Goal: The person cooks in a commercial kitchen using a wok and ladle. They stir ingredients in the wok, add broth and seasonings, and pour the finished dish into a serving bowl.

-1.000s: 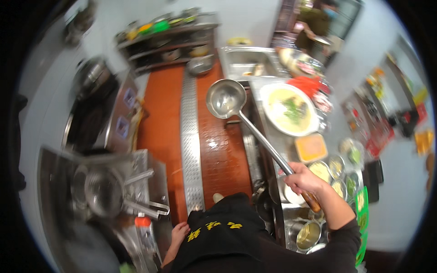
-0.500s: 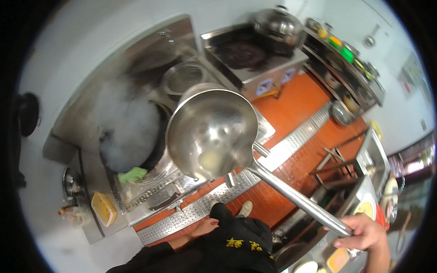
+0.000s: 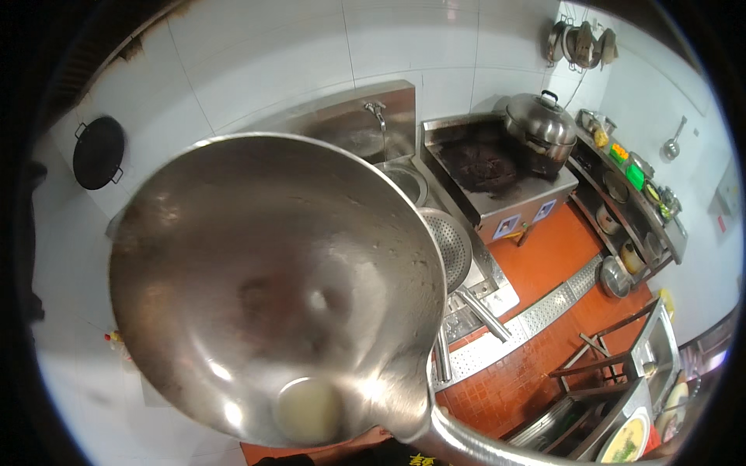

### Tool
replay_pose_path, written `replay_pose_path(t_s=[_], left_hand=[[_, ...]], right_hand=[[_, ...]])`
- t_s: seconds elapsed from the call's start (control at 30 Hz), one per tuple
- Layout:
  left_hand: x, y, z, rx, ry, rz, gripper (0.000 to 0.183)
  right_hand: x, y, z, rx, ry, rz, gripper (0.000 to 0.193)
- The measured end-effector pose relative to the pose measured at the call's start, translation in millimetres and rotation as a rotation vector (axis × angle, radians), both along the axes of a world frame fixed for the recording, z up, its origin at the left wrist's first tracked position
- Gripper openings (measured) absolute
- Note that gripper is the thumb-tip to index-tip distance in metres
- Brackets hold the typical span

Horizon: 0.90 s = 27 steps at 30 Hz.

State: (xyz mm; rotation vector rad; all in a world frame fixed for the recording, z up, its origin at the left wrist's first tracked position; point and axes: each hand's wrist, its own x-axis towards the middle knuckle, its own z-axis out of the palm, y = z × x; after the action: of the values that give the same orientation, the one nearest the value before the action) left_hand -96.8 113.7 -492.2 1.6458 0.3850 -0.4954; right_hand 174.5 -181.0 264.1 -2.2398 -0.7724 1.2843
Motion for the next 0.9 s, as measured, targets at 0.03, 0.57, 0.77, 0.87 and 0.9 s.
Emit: replay_pose_path(t_s=[0.03,0.57,0.77,0.87,0.9], left_hand=[[8.7,3.1,6.7,0.018,0.03,0.001,0.043],[83.7,46.8,82.2,0.09,0.185,0.024,0.043],[87.4,50.4,84.5,0.093,0.189,0.018,0.043],[85.9,48.4,86.3,0.093,0.186,0.016,0.043],[83.7,46.9,86.8,0.094,0.185,0.014,0.043]], right_hand=[[-0.3,10.6,-4.0,0.0,-0.017,0.0,0.048],[1.9,48.6,-37.1,0.024,-0.06,-0.065,0.039],[5.5,55.0,-42.4,0.027,-0.041,-0.094,0.036],[7.6,54.2,-47.8,0.023,-0.025,-0.112,0.035],[7.7,51.7,-50.8,0.024,-0.016,-0.121,0.034]])
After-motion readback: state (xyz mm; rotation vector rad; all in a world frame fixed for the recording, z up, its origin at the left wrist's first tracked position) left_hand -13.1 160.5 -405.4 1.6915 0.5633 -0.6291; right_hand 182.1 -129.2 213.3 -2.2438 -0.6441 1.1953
